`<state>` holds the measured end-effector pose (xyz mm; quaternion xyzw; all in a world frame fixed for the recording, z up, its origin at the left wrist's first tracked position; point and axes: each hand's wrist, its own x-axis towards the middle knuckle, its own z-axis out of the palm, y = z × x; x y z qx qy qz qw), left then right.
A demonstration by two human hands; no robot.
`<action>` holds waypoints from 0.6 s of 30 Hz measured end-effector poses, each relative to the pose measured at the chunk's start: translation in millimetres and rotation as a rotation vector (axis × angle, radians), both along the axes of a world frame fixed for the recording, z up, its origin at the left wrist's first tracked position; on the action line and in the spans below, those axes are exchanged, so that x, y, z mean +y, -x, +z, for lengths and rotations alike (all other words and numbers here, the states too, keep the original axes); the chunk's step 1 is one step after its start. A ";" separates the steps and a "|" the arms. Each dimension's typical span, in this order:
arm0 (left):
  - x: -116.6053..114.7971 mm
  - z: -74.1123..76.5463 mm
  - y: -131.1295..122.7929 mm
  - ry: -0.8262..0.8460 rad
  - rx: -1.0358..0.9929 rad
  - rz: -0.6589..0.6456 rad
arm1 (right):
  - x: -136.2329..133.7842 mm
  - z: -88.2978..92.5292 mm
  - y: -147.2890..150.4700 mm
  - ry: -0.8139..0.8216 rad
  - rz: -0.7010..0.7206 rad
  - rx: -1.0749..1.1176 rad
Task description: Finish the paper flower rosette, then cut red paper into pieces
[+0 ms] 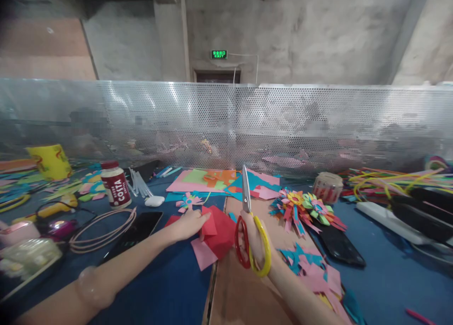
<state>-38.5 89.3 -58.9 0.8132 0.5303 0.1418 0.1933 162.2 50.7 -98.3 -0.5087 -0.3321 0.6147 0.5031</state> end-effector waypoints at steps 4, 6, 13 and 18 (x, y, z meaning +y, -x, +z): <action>-18.4 12.3 1.5 -0.140 0.160 0.039 | -3.2 3.1 1.3 -0.031 0.025 -0.039; -21.3 21.0 4.2 -0.236 0.292 0.061 | -3.8 4.5 2.7 -0.056 0.012 -0.081; 6.1 15.3 -0.4 -0.211 0.291 -0.035 | -5.1 3.7 4.1 -0.038 0.003 -0.085; 18.6 3.4 -7.6 -0.033 0.256 0.042 | -3.7 5.1 4.7 -0.029 0.000 -0.058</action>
